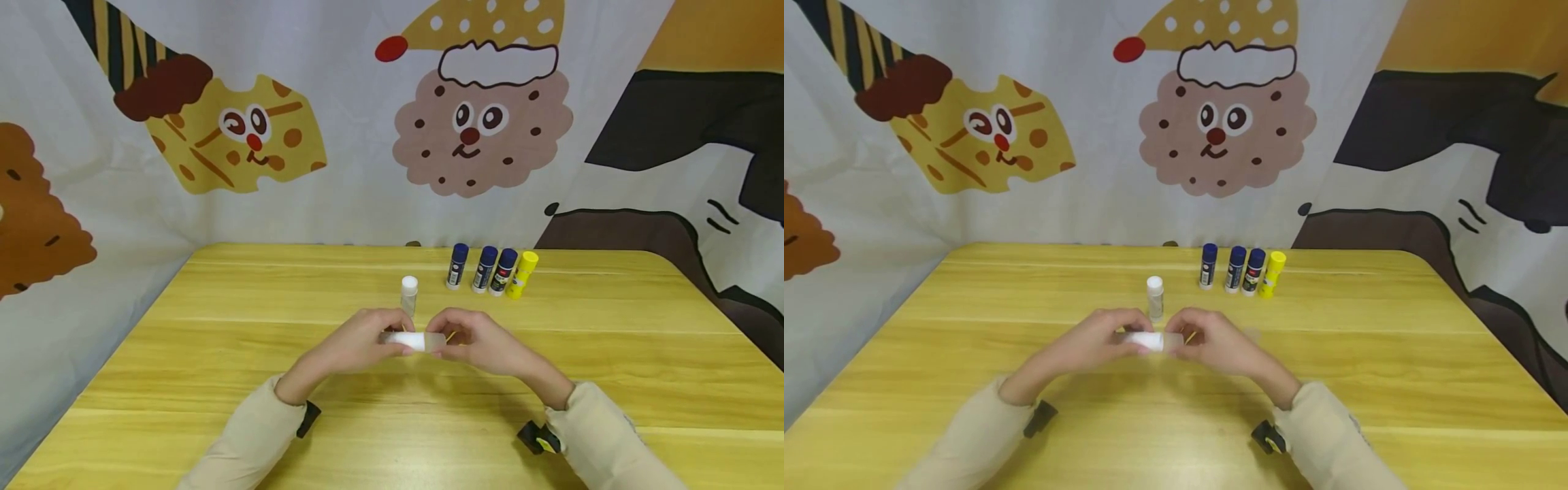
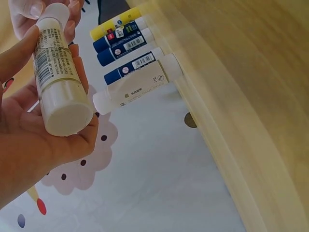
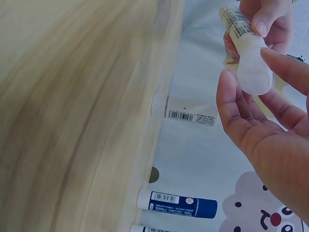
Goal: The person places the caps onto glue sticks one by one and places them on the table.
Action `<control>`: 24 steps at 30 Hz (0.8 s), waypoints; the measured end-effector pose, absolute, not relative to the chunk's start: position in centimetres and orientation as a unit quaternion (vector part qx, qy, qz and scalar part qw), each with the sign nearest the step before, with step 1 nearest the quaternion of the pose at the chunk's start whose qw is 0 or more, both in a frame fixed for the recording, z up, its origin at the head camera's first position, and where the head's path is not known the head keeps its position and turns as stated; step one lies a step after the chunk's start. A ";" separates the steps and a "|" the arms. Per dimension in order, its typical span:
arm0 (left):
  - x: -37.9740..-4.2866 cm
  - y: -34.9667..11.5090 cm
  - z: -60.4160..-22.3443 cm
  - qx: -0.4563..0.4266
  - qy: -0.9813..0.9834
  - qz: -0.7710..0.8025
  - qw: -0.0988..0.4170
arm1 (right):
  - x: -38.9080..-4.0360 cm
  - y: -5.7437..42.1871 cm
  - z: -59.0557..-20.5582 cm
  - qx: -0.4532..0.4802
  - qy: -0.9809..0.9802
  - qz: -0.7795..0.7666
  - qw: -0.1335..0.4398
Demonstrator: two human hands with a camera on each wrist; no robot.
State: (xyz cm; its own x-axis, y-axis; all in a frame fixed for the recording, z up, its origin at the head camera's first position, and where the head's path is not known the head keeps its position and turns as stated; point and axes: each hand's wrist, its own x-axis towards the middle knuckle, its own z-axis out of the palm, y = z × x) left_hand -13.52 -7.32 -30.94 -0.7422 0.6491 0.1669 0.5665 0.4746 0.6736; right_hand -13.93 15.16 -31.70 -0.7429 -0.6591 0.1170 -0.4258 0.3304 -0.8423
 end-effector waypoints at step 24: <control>-13.4 -7.3 -30.7 0.350 0.860 0.368 0.051 | -13.5 15.0 -31.4 -0.350 0.800 -0.477 0.105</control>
State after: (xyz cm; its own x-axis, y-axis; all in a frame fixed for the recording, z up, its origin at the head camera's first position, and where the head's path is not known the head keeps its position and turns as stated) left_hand -13.39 -7.28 -30.71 -0.7500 0.6394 0.1692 0.5640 0.4847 0.6685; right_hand -13.50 15.00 -31.45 -0.7333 -0.6596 0.1647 -0.4588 0.3013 -0.8359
